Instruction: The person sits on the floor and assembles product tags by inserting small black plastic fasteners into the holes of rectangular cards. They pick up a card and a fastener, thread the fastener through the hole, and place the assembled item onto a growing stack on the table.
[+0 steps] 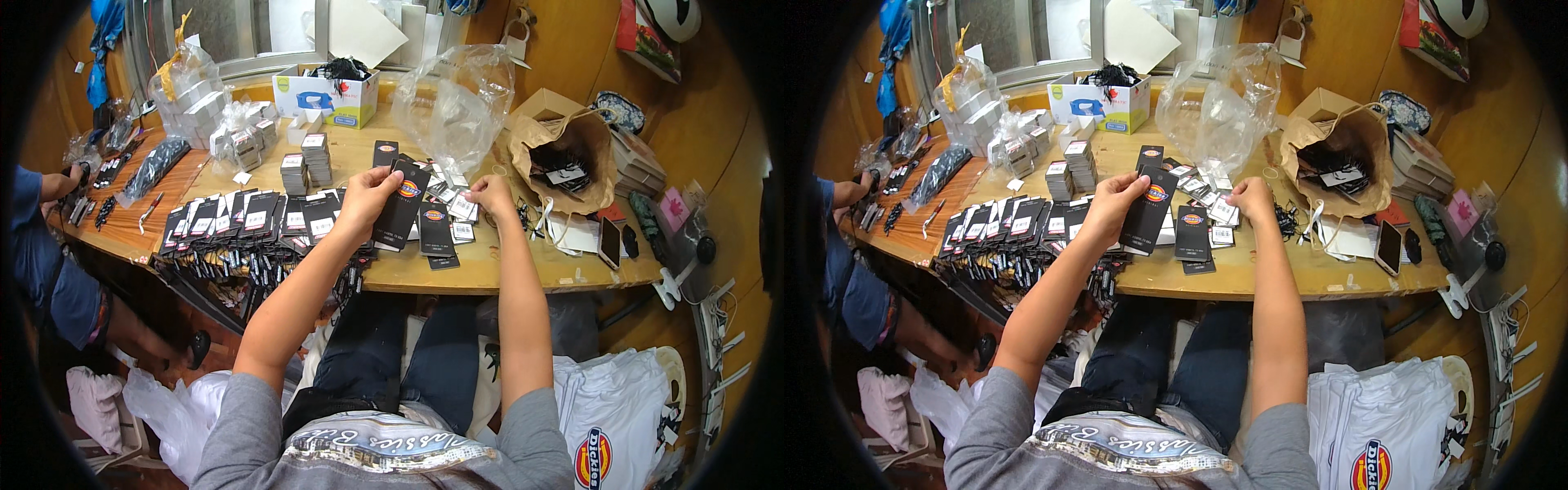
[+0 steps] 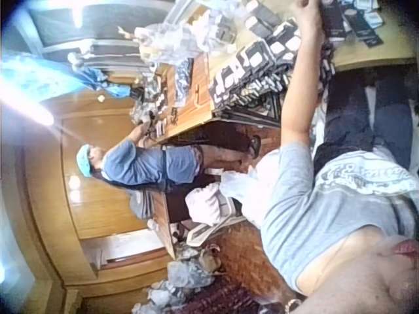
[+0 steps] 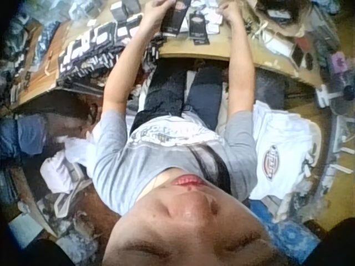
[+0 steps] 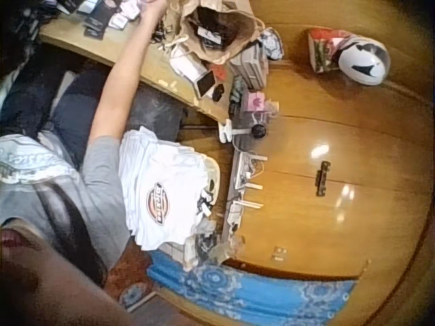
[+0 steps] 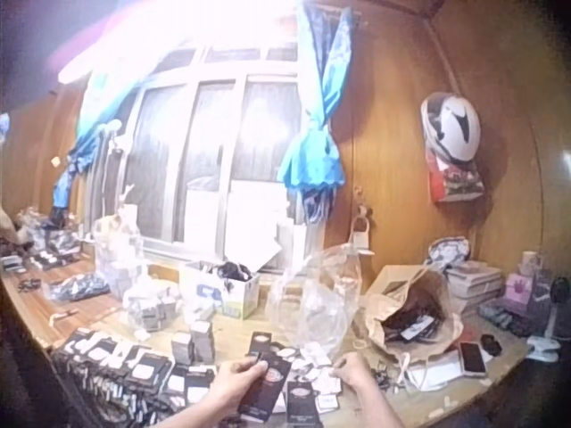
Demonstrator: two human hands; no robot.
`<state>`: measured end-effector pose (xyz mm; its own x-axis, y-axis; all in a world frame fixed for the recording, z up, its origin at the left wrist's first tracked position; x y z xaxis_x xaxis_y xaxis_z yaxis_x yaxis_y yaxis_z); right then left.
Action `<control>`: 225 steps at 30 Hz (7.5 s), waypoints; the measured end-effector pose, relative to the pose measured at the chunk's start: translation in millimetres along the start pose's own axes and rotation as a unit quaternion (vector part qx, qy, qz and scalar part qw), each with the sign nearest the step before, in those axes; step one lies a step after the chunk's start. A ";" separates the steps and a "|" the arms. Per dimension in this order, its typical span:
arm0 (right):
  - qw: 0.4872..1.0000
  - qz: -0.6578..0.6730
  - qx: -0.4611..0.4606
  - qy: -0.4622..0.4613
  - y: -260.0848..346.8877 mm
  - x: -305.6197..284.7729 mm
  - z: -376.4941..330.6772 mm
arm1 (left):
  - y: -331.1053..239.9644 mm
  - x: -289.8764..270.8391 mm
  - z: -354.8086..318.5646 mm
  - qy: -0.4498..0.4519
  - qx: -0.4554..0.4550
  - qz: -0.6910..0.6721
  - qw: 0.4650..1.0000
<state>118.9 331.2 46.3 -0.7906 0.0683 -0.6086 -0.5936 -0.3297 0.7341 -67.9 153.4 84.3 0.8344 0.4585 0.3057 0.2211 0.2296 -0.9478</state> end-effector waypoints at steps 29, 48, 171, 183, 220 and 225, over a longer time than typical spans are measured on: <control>0.984 -0.127 -0.111 0.053 -27.1 -10.9 5.4 | -4.3 24.3 -32.3 0.011 0.052 0.002 0.999; 0.962 -0.187 -0.199 0.004 -26.6 -15.7 24.9 | -12.0 8.9 -50.1 0.019 0.026 0.009 0.999; 0.823 0.550 0.118 0.081 43.5 -4.3 -273.0 | 49.8 -29.3 -165.0 0.105 0.414 0.274 0.862; 0.793 0.595 0.114 0.064 37.4 5.0 -273.4 | 53.6 -26.7 -163.8 0.148 0.500 0.294 0.801; 0.893 0.448 -0.026 -0.038 39.2 -7.6 -271.2 | 30.2 -25.8 -165.9 0.157 0.319 0.343 0.870; 0.940 0.300 -0.136 -0.092 57.7 -21.5 -272.6 | 31.5 -28.6 -159.5 0.064 0.261 0.214 0.939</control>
<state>142.7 54.0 19.6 -0.9982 -0.0530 -0.0286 0.0080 -0.5879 0.8089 -4.3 10.5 31.2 0.8519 0.5051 -0.1387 -0.3983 0.4529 -0.7976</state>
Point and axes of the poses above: each hand's wrist, its own z-axis towards the middle knuckle, its own x-axis out of the palm, y = z × x, the point moved 2 cm from there along z, towards the middle knuckle, and after that the axes turned 11 degrees about -y, right-handed, at the moved point
